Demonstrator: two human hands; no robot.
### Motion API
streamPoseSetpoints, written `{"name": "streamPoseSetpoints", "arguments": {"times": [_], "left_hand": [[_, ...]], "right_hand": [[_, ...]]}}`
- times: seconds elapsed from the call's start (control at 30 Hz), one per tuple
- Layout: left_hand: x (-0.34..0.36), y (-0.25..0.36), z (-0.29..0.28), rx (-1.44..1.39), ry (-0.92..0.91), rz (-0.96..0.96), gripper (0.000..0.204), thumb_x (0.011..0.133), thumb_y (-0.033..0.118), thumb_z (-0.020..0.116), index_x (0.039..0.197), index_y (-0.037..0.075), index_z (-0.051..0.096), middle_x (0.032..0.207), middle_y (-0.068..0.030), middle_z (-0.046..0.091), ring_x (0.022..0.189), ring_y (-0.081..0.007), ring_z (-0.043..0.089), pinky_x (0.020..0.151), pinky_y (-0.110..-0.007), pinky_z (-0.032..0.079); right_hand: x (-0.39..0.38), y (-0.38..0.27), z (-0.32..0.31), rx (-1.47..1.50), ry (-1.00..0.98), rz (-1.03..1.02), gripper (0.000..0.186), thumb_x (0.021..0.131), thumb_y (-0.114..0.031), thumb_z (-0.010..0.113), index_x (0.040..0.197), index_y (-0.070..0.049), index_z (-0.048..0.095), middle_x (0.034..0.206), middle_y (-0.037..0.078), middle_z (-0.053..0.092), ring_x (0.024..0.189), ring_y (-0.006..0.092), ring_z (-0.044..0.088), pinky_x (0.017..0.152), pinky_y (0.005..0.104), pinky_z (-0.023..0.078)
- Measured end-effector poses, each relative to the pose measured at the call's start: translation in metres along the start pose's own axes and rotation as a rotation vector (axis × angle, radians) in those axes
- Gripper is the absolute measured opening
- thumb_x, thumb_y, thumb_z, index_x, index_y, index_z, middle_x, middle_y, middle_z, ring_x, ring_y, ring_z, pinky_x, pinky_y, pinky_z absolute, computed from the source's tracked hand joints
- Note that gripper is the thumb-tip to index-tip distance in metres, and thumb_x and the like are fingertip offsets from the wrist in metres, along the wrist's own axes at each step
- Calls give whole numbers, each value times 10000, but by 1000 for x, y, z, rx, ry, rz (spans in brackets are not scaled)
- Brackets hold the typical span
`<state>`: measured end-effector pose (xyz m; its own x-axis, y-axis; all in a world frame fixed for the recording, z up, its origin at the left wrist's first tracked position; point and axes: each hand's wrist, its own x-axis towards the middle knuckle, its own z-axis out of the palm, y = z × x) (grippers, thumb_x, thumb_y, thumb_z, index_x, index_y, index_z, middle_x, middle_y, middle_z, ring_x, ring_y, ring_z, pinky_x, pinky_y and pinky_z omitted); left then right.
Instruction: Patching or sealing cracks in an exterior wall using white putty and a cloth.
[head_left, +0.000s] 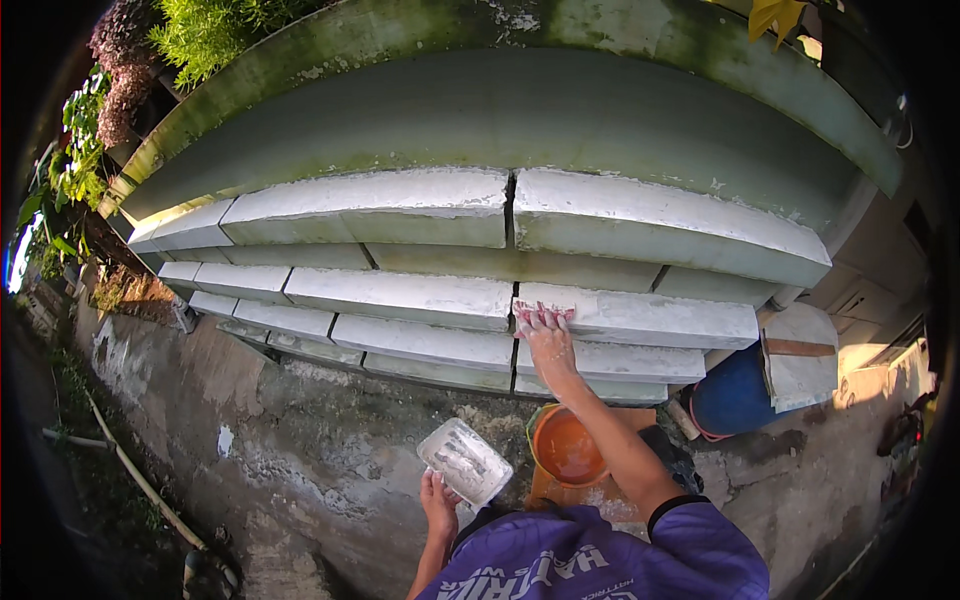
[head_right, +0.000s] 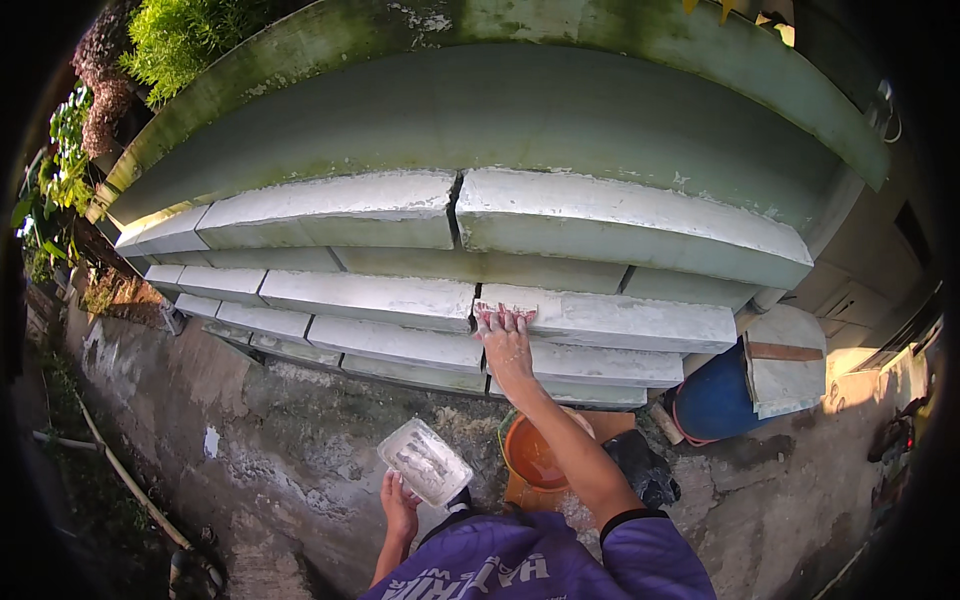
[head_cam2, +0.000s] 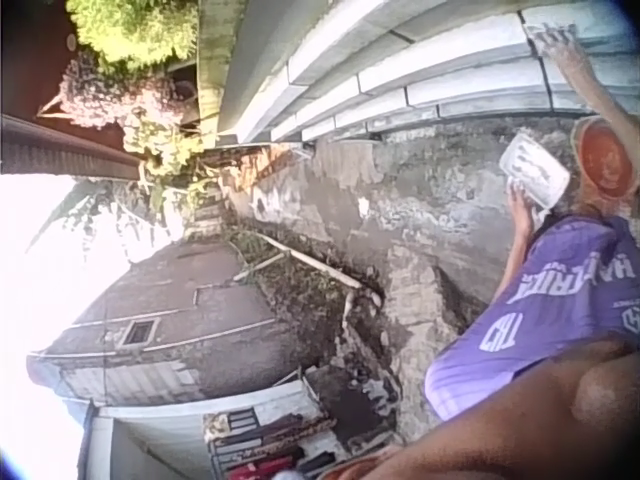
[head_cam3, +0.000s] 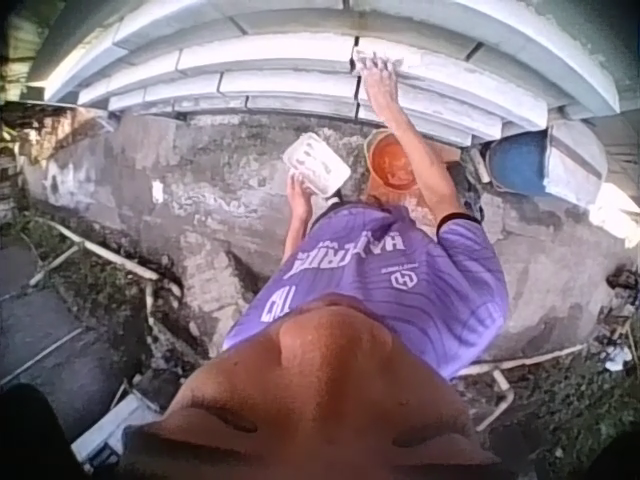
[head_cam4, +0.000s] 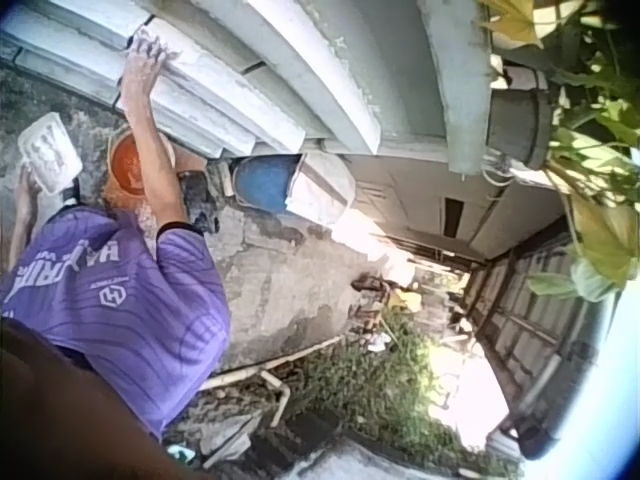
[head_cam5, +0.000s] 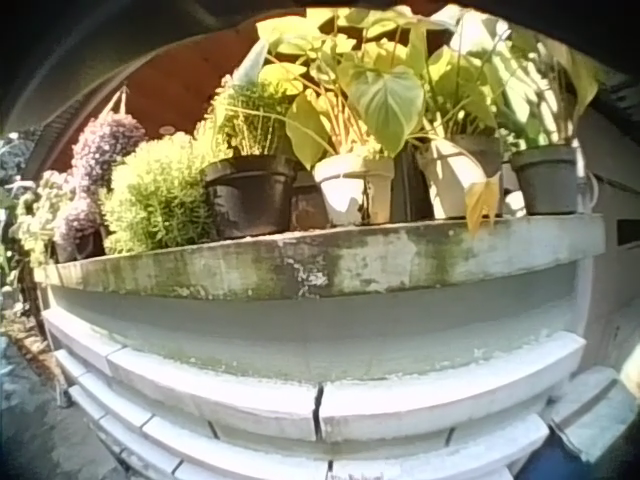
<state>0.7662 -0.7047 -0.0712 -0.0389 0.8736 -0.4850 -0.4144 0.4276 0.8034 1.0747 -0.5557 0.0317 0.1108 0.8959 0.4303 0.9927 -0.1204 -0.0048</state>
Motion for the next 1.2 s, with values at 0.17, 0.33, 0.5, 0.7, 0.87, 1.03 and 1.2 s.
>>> {"name": "streamPoseSetpoints", "arguments": {"times": [0.17,0.33,0.5,0.7,0.87,1.03,1.2], "left_hand": [[11,-6,-16,9,-20,3,540,975,335,568,1411,91,363,1092,-21,596,816,-127,622,644,-309,524],[17,-5,-9,12,-55,8,495,982,329,556,1379,87,387,1120,-31,606,807,-134,642,631,-304,531],[16,-4,-3,6,-59,15,455,989,313,542,1358,87,400,1127,-37,610,800,-137,647,631,-298,535],[13,-10,-2,6,-33,4,425,990,301,546,1339,95,418,1034,-14,615,737,-98,616,609,-277,525],[14,-10,6,28,-39,-3,407,982,302,561,1321,111,441,916,20,600,666,-62,561,567,-258,504],[6,-11,-3,-5,-12,16,415,976,310,571,1316,107,446,896,24,598,655,-57,551,566,-258,504],[3,-12,-3,-5,2,19,480,971,333,578,1354,91,418,951,5,607,693,-83,569,592,-270,507]], "right_hand": [[-23,-14,-55,367,-122,-40,302,876,-95,532,1156,-69,641,1190,109,638,1181,283,560,1026,428,398],[16,19,-15,308,134,30,303,877,-99,521,1154,-82,642,1202,109,637,1186,285,558,1042,425,394],[-11,12,8,97,81,-67,346,850,-71,533,1176,-81,650,1246,114,625,1214,314,542,1060,455,386],[-19,0,-41,402,-38,-83,394,849,-53,532,1230,-89,625,1280,107,610,1233,291,532,1053,422,405],[8,13,7,86,113,51,431,842,-19,527,1256,-98,617,1279,112,612,1245,289,527,1072,443,391],[-31,8,-24,168,-83,-82,392,872,-66,519,1252,-85,613,1273,116,615,1254,290,527,1088,440,369],[-10,51,-59,310,31,-73,363,872,-74,507,1209,-80,639,1245,93,640,1198,307,569,1052,428,410]]}}
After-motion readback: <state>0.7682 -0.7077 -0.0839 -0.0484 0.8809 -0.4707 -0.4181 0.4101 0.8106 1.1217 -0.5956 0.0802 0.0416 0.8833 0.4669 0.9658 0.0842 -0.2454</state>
